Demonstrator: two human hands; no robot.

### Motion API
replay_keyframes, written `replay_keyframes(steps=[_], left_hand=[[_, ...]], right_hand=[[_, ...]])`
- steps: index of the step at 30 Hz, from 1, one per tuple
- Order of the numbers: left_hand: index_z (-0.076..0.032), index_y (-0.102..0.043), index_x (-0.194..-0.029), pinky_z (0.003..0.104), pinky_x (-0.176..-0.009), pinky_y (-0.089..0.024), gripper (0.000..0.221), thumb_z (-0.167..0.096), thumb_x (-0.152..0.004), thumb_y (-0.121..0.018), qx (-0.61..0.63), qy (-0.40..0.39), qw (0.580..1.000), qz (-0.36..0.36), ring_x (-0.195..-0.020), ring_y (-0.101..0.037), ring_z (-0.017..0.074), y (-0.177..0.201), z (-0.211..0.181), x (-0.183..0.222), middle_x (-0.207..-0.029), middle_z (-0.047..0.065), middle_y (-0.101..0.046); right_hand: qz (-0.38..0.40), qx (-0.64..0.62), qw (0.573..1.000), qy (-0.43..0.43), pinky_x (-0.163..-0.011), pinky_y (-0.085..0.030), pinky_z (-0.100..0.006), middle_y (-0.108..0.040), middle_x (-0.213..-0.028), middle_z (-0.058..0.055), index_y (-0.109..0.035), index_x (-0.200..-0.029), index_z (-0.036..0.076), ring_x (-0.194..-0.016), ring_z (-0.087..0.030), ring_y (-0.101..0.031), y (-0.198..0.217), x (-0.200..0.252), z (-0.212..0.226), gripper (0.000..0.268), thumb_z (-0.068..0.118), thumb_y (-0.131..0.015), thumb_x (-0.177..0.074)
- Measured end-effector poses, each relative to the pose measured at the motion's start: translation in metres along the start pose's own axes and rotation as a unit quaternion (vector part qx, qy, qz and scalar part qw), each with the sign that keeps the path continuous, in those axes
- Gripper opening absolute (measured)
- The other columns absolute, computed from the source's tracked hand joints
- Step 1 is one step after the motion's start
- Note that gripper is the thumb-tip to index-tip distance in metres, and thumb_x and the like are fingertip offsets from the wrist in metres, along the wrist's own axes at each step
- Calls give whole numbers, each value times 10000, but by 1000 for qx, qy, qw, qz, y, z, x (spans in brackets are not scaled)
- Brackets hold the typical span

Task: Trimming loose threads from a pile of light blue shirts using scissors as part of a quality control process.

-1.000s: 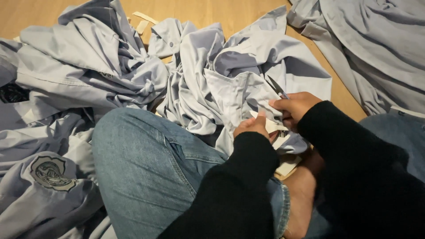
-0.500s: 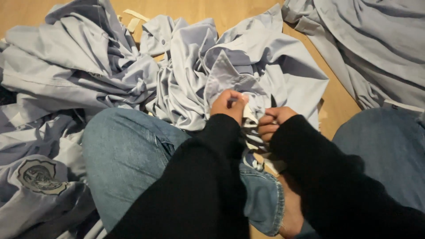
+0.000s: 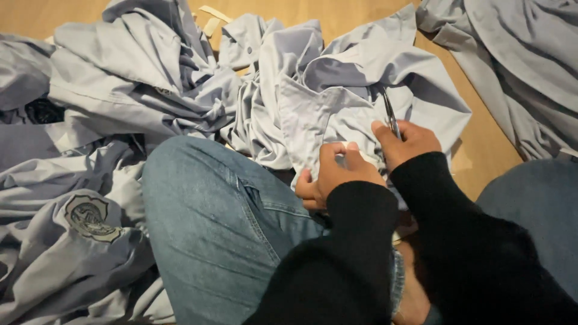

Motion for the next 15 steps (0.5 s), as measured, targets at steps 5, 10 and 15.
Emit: replay_keyframes(steps=[5,10,15], left_hand=[[-379,-654,-1052,528,-1198,-270,71,-430,-1012,-624,59,-25,996,-67,-1532,-216,401,-22,3,-7,-1616,248,-230],[-478,-633,-1167,559,-1274,-117,187,-539,-1001,-574,-71,-39,996,-30,-1578,-157,387,-48,18,-60,-1612,311,-263],[-384,-655,-1316,538,-1195,-308,477,-648,-989,-430,-164,-174,971,0,-1433,-451,360,-80,23,-148,-1447,125,-615]], right_hand=[[14,128,988,83,-1002,-515,-473,-717,-1254,-33,-767,-1047,168,-1144,-357,-660,0,-18,3,424,552,-599,-984],[108,300,943,95,-953,-579,-478,-773,-1141,-47,-746,-1036,203,-1117,-354,-709,-42,-47,-43,423,532,-489,-964],[64,246,967,15,-933,-565,-479,-775,-1109,-142,-788,-1051,145,-1127,-380,-703,-36,-68,-60,473,494,-481,-967]])
Point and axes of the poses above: each hand's wrist, its own x-axis away from the middle knuckle, its own y-axis out of the back of the hand, z = x × y, the point moved 3 cm from there along -x, towards the middle knuckle
